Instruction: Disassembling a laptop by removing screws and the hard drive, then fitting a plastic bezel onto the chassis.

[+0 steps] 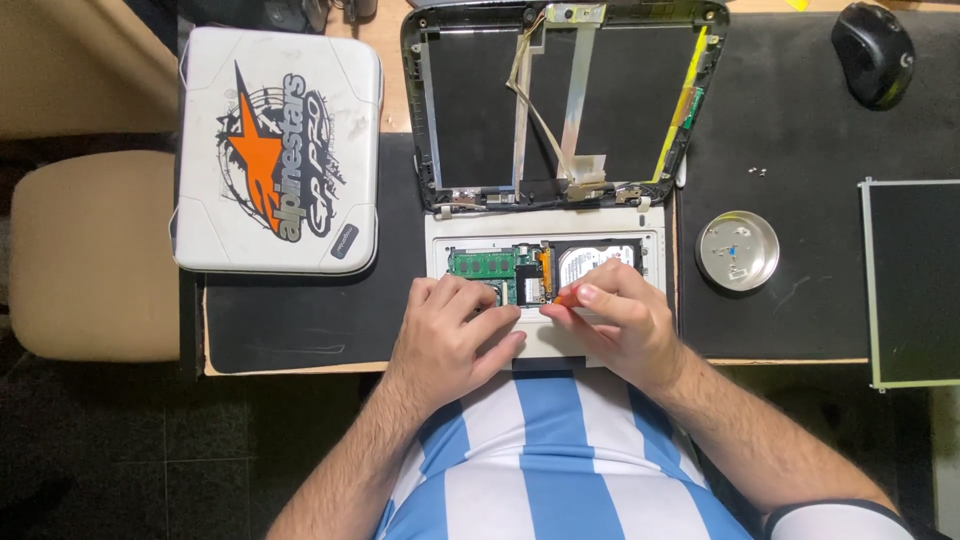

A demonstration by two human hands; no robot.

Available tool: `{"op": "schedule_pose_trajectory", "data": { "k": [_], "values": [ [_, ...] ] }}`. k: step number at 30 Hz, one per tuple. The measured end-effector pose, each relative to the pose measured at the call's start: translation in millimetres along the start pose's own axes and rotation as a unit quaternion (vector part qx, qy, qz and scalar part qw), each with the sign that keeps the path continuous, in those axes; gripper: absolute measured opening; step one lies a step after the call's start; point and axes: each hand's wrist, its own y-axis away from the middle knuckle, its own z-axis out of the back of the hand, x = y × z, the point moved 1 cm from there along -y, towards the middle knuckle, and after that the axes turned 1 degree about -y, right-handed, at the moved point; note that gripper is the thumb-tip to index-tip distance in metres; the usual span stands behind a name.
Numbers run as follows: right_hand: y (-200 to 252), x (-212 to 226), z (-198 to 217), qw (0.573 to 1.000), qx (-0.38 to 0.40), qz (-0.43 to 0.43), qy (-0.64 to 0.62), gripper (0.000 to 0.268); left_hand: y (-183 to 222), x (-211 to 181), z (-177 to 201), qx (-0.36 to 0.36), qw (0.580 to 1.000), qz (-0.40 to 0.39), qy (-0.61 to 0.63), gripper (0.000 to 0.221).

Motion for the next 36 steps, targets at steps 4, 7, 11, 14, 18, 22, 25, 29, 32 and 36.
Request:
{"op": "schedule_pose_trajectory", "data": {
  "k": [4,7,11,14,18,22,25,29,32,36],
  "values": [
    [-9,13,0,1.0,-0.01,0.02,0.022,0.072,0,0,0,0.0,1.0,0.001,0.005,0.024],
    [-16,18,2,1.0,0.005,0.02,0.019,0.079,0,1,1,-0.001,1.0,0.001,0.012,0.023],
    [-9,18,-1,1.0,0.001,0.016,0.021,0.074,0,2,1,0.002,1.0,0.007,0.021,0.024],
    [1,9,-2,1.0,0.001,0.012,0.013,0.075,1,3,0,0.003,1.0,0.01,0.024,0.023],
    [5,4,-4,1.0,-0.001,0.001,0.003,0.07,0,1,1,-0.003,0.999,0.017,0.03,0.021],
    [-4,12,4,1.0,-0.023,-0.007,0.003,0.065,3,1,-1,-0.014,0.999,0.013,0.028,0.019],
    [-2,-6,34,0.993,-0.069,-0.093,-0.019,0.041,5,5,-2,-0.031,0.998,0.019,0.046,0.015],
    [-18,-29,105,0.978,-0.14,-0.143,0.054,0.051,-5,7,9,-0.083,0.988,0.03,0.125,0.007],
    [-30,-55,158,0.951,-0.047,-0.209,0.223,0.049,-22,9,20,-0.123,0.979,0.032,0.162,0.011],
    [-23,-94,191,0.896,0.046,-0.245,0.367,0.058,-46,15,30,-0.162,0.968,0.073,0.178,0.028]
  ]
}}
